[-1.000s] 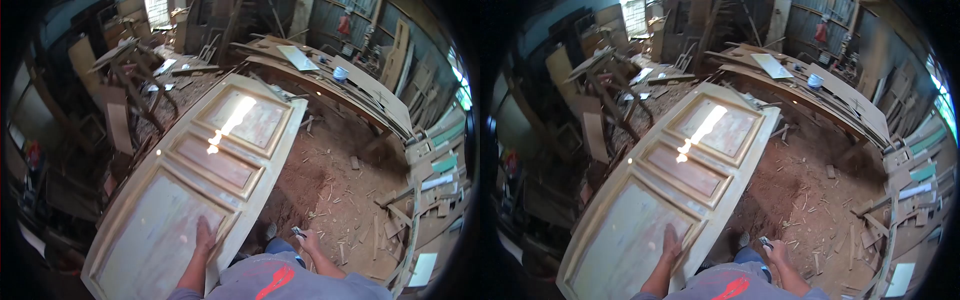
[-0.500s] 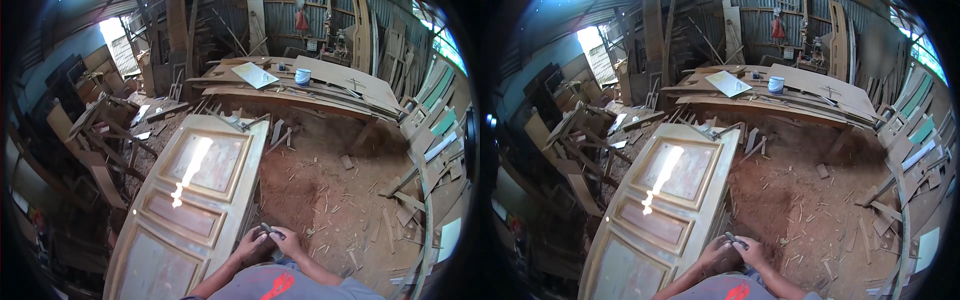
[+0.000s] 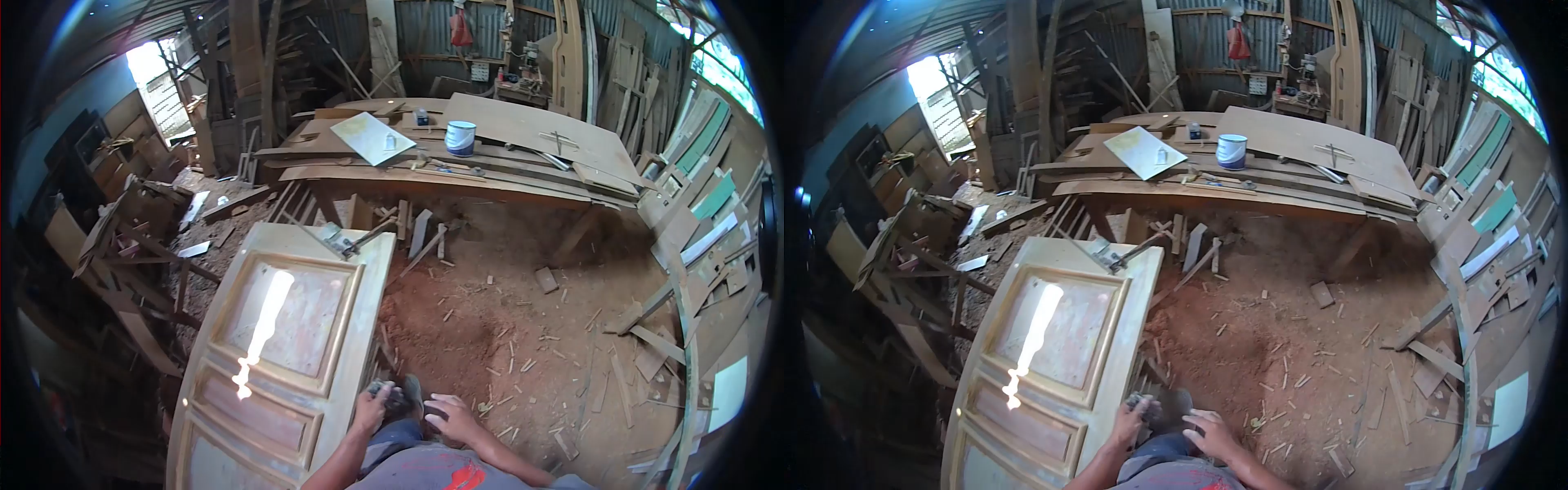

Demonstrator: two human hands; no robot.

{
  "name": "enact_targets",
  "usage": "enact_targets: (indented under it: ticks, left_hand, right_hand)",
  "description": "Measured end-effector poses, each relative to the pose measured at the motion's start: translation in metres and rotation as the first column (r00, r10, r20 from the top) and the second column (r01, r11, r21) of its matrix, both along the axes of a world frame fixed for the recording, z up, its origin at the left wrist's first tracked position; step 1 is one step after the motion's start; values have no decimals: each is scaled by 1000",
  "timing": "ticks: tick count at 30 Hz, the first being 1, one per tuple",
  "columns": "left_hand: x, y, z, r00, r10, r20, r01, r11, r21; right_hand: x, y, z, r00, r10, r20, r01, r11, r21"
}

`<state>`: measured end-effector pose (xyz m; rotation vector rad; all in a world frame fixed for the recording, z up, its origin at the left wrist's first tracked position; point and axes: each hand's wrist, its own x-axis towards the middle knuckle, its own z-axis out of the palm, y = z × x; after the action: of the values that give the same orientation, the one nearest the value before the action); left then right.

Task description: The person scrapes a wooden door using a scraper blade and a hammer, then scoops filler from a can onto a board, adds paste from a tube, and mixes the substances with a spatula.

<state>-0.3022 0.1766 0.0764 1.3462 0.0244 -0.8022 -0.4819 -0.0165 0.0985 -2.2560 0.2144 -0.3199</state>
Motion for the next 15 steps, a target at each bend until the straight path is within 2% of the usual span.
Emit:
enact_targets:
  ticks: [1, 3, 4, 5, 6, 7, 9, 12, 15]
  left_hand:
    - [23, -8, -4, 999, 45, 29, -45, 999, 17]
    - [82, -22, -24, 970, 49, 237, -80, 989, 121]
    - [112, -26, -33, 930, 18, 368, -96, 976, 193]
    - [144, -32, -40, 871, -23, 490, -120, 959, 258]
    - [176, -41, -37, 741, -146, 656, -217, 872, 439]
    - [200, -48, -34, 592, -300, 748, -350, 740, 574]
    - [254, -59, -38, 533, -370, 761, -477, 612, 631]
    - [332, -61, -61, 574, -277, 771, -541, 578, 611]
    - [375, -69, -60, 638, -308, 706, -576, 418, 703]
  right_hand:
    - [-2, -25, -12, 997, -53, -57, 53, 999, 10]
    - [-10, -78, -40, 976, -147, -159, 153, 988, 21]
    - [-18, -103, -51, 933, -235, -271, 249, 968, 19]
    - [-32, -128, -65, 869, -318, -378, 346, 938, 6]
    - [-49, -160, -100, 784, -331, -525, 366, 930, -40]
    - [-75, -184, -136, 667, -331, -667, 371, 924, -87]
    - [-131, -206, -168, 436, -421, -795, 407, 880, -243]
    - [-130, -239, -162, 186, -393, -900, 567, 791, -229]
    - [-86, -272, -160, 177, -375, -910, 703, 695, -149]
